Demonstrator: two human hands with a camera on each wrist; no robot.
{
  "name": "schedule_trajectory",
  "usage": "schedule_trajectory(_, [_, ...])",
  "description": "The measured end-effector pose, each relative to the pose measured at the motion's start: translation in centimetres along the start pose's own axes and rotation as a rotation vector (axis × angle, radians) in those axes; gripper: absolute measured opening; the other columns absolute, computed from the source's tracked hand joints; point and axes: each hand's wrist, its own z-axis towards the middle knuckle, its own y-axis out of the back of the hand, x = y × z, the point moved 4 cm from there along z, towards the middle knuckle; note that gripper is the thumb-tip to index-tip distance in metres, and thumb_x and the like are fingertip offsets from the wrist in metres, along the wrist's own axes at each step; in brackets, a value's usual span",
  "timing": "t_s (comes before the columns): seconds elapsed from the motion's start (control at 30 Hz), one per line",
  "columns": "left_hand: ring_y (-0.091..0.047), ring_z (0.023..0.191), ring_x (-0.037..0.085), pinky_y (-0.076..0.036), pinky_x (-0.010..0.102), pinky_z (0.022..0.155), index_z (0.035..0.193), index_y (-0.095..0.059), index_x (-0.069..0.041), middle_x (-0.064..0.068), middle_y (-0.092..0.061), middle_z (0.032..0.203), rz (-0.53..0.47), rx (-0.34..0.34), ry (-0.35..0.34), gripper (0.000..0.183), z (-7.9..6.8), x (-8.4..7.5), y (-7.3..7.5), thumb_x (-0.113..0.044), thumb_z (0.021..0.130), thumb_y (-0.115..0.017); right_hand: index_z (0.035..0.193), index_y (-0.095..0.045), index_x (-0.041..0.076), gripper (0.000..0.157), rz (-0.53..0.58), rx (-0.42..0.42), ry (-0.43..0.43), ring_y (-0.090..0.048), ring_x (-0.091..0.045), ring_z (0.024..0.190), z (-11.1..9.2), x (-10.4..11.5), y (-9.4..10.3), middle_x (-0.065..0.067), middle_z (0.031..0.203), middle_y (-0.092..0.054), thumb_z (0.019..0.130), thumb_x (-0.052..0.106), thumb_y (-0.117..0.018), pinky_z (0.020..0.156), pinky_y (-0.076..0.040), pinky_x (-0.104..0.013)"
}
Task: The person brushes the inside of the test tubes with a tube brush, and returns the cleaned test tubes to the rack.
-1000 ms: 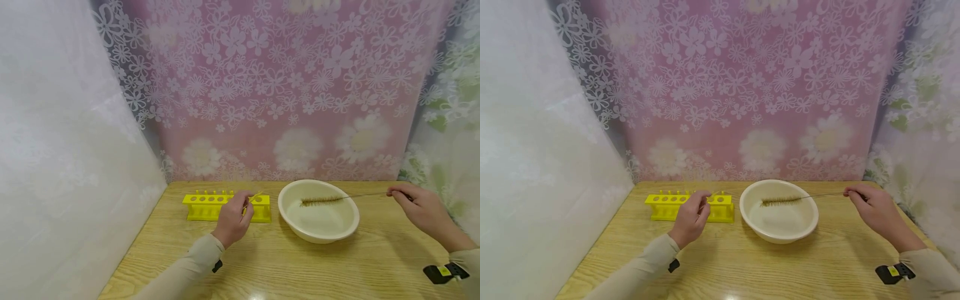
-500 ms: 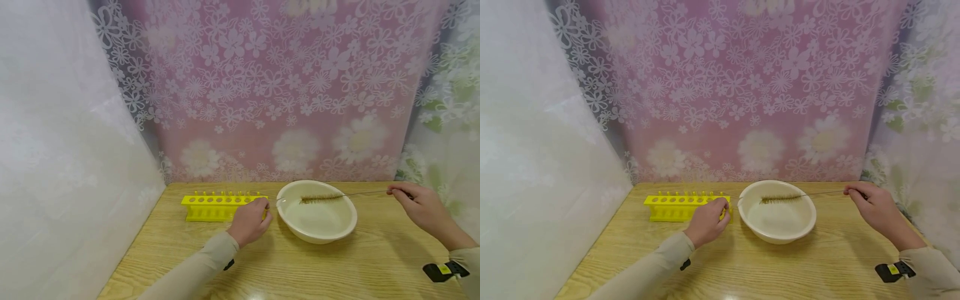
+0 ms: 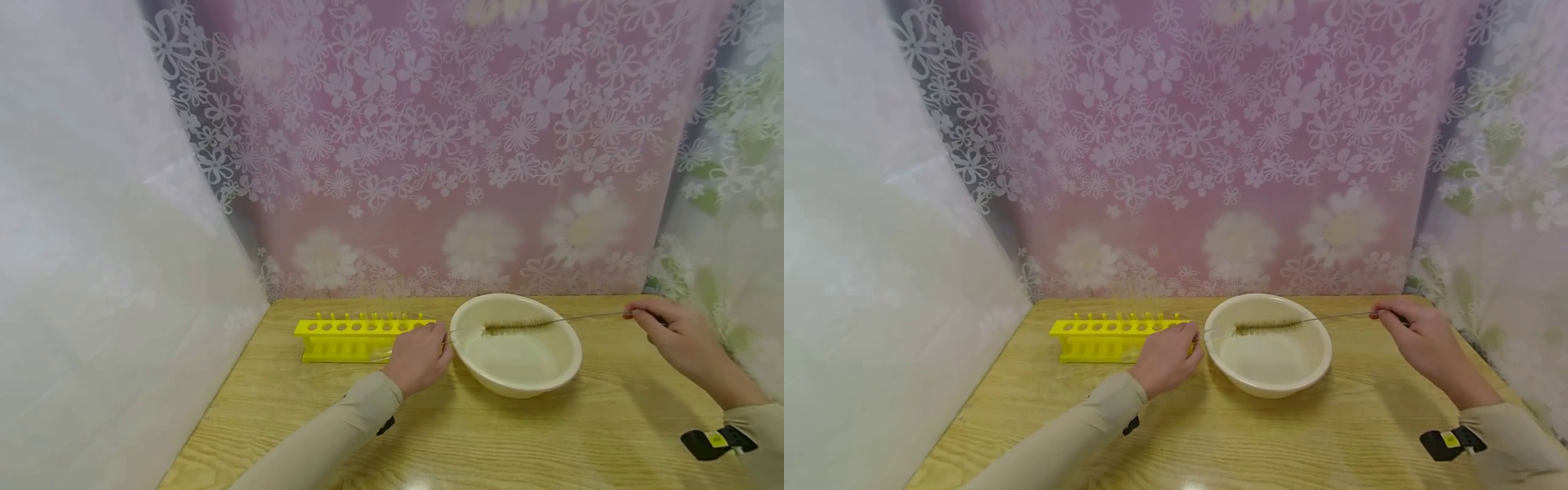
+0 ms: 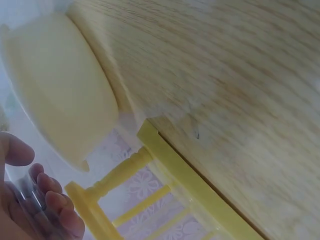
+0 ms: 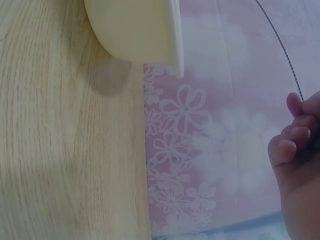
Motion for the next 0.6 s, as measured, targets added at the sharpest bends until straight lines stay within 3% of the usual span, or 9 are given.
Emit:
schedule_trajectory(0.2, [-0.042,0.052,0.006,-0.031,0.022,0.042,0.09,-0.057,-0.021,-0.008,-0.051,0.069,0.001,-0.005,-0.002,0.017,0.2,-0.3,-0.1,-0.03,0.101,-0.049,0.118,-0.066,0.002,0.022,0.053,0.009,-0.027,-0.049,-0.009,0.062,-0.1,0.0,-0.7,0.031,0.101,-0.056,0.105,0.012,-0.05,0.05,-0.038,-0.026])
schedule_trajectory(0.6, [-0.038,0.048,0.007,-0.028,0.021,0.04,0.083,-0.051,-0.02,-0.008,-0.044,0.065,0.009,-0.051,-0.042,0.018,0.1,-0.5,-0.2,-0.026,0.1,-0.05,0.119,-0.068,0.003,0.023,0.025,0.043,0.012,-0.052,-0.005,0.069,0.2,0.1,-1.1,0.033,0.103,-0.056,0.104,0.011,-0.052,0.054,-0.039,-0.023])
